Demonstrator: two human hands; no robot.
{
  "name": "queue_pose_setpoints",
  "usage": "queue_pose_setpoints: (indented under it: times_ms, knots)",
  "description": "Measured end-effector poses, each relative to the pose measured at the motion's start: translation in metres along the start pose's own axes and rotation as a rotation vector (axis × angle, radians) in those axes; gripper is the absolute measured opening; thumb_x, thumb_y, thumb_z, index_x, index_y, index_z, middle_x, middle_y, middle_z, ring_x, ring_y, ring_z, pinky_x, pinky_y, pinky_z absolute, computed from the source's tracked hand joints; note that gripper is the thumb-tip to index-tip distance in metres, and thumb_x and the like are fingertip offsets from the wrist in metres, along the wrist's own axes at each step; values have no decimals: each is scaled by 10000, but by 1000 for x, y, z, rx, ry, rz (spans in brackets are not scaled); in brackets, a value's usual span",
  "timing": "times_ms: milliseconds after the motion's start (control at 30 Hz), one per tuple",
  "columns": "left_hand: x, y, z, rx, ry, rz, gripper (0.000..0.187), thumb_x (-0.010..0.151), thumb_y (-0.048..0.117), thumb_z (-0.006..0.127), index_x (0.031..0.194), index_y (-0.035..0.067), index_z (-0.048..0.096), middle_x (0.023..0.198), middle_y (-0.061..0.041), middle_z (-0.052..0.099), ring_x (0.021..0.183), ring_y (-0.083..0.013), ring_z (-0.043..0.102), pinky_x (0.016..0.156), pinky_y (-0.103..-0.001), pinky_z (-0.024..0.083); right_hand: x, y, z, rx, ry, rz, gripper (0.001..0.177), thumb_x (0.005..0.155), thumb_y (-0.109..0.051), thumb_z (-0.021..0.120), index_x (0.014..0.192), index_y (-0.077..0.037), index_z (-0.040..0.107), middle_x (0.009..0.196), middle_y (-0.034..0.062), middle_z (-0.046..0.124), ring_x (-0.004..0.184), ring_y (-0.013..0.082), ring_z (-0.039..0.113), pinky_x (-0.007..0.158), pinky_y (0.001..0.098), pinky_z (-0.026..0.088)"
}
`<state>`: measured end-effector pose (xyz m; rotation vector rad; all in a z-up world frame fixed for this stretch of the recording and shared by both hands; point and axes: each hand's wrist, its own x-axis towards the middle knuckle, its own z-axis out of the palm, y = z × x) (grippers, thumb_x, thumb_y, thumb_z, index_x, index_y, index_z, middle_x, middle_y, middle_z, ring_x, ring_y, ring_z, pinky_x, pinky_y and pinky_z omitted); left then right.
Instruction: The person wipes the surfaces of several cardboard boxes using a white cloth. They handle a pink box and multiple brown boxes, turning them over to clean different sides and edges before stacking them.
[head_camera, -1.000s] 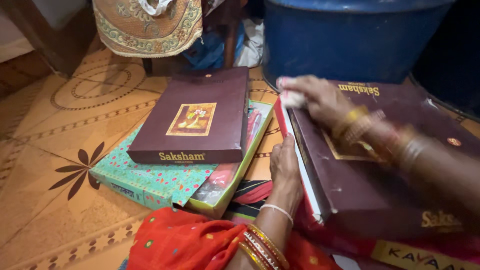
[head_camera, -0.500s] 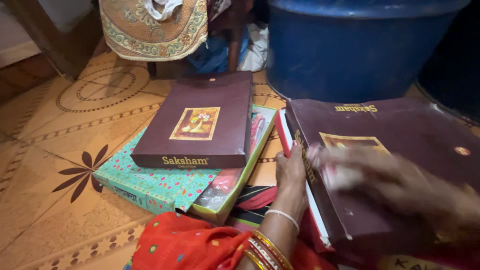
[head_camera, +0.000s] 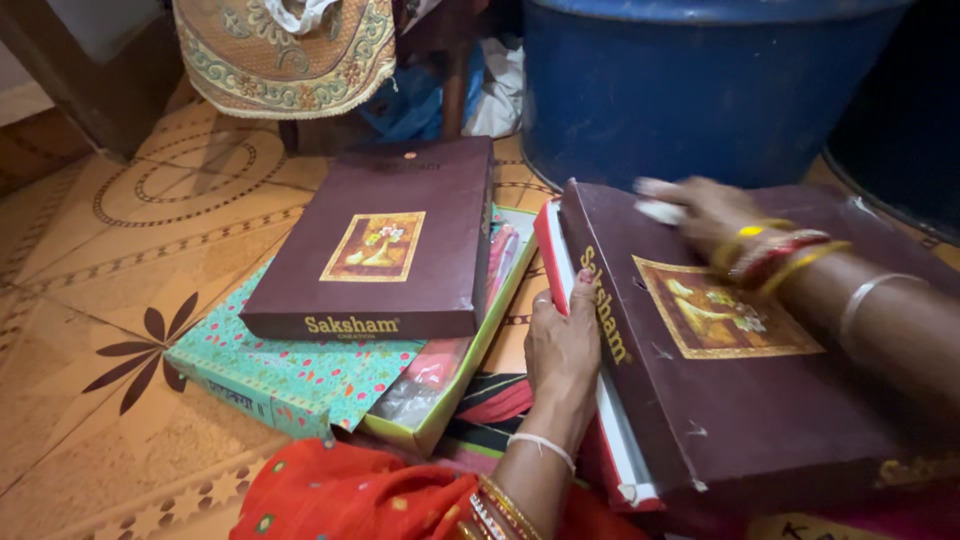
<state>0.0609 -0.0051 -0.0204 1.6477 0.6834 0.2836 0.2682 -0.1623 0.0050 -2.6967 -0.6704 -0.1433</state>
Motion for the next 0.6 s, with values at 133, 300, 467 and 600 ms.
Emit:
queue_pose_setpoints:
  times_ms: [133, 300, 467, 600]
  knots:
    - [3, 3, 1, 50, 1, 36, 611, 889, 630, 558, 1196, 112, 664, 1040, -169, 752, 1030, -352, 714, 911, -469, 529, -17, 101, -31, -394, -14, 503, 562, 935, -177, 672, 1457, -351, 557, 1101, 148, 679, 783, 316, 705, 661, 461, 573]
    - [2, 1, 3, 42, 20, 71, 591, 887, 606, 569, 1201, 114, 662, 1062, -159, 757, 1047, -346, 709, 920, -466, 520, -11, 73, -21, -186, -89, 536, 476, 1036, -221, 547, 1500, -330, 537, 1104, 138, 713, 792, 281, 705, 689, 442, 606]
    - [4, -2, 3, 21, 39, 122, 579, 911, 581, 571, 1210, 93, 659, 1094, -180, 740, 1067, -360, 697, 934, -458, 515, 6, -40, 11, 257, 142, -335, 584, 860, -8, 493, 1401, -189, 617, 1183, 177, 637, 1093, 371, 624, 938, 439, 485]
    - [1, -2, -1, -79, 4, 97, 581, 884, 567, 578, 1181, 75, 669, 1075, -175, 756, 1040, -335, 729, 904, -443, 535, -9, -54, 1, 134, 135, -348, 604, 874, -11, 478, 1423, -221, 616, 1155, 190, 662, 1045, 385, 658, 928, 445, 508]
